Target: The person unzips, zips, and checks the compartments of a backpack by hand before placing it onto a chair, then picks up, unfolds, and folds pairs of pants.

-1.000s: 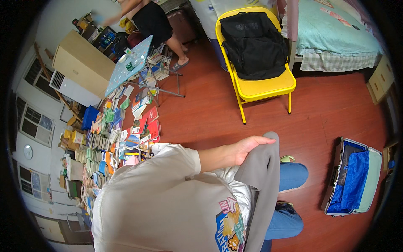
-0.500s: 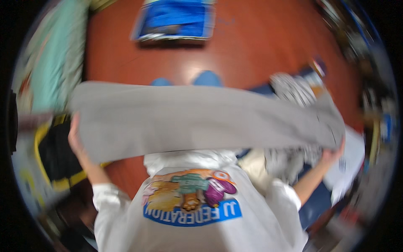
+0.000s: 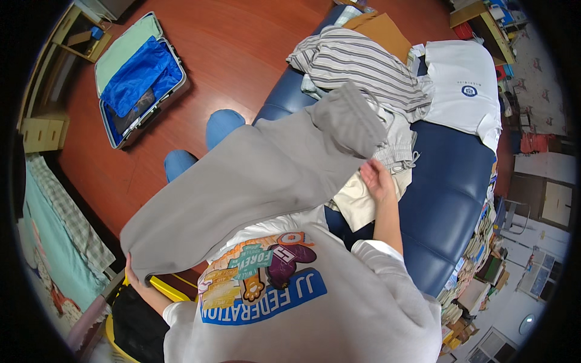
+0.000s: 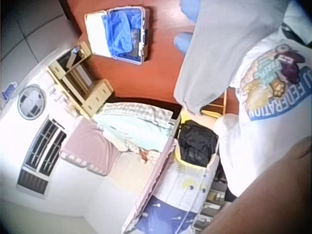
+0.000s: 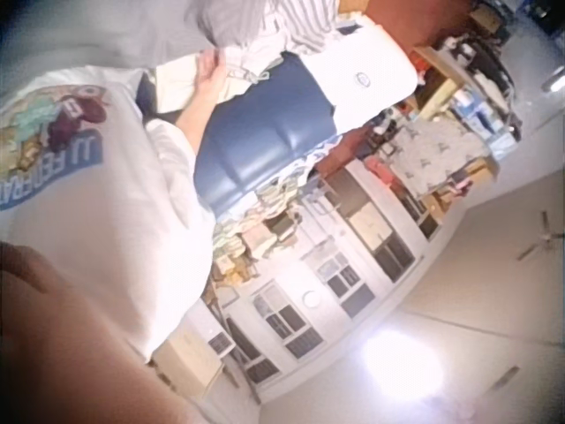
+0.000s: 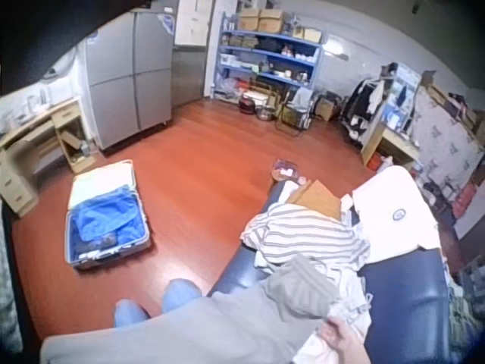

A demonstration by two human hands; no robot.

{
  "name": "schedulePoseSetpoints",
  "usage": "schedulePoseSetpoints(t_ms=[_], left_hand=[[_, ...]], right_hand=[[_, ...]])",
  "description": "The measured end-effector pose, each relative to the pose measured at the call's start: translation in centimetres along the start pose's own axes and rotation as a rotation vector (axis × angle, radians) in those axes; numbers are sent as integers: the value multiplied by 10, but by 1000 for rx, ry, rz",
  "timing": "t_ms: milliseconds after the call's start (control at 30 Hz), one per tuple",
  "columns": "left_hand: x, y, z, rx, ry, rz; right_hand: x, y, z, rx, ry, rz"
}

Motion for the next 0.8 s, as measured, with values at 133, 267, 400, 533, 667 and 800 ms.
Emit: schedulePoseSetpoints(t_ms=[133, 267, 400, 533, 667, 800], left_hand=[[-59, 43, 56, -165, -87, 115], [-69, 81, 42, -146, -53, 225], [-92, 97, 62, -165, 10, 312], [-83, 100, 70, -58, 20, 336], [-47, 79, 43, 138, 94, 284], [-12, 54, 67, 586, 133, 349]], right_hand=[[6, -58, 39, -131, -38, -196], [15, -69, 83, -363, -59, -217], [-26, -76, 133, -687, 141, -523], [-35, -67, 115, -885, 456, -973], [-63, -54, 139, -943, 419, -850], [-67, -55, 170, -1068, 437, -918]])
Point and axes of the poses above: each hand's wrist, its own x-axis towards the middle knuckle, its own z-axis out of the palm, y = z × x, the point moved 10 cm from there along x, towards the middle knuckle, and after that the axes turned 1 degree about x, right-handed, at the moved point
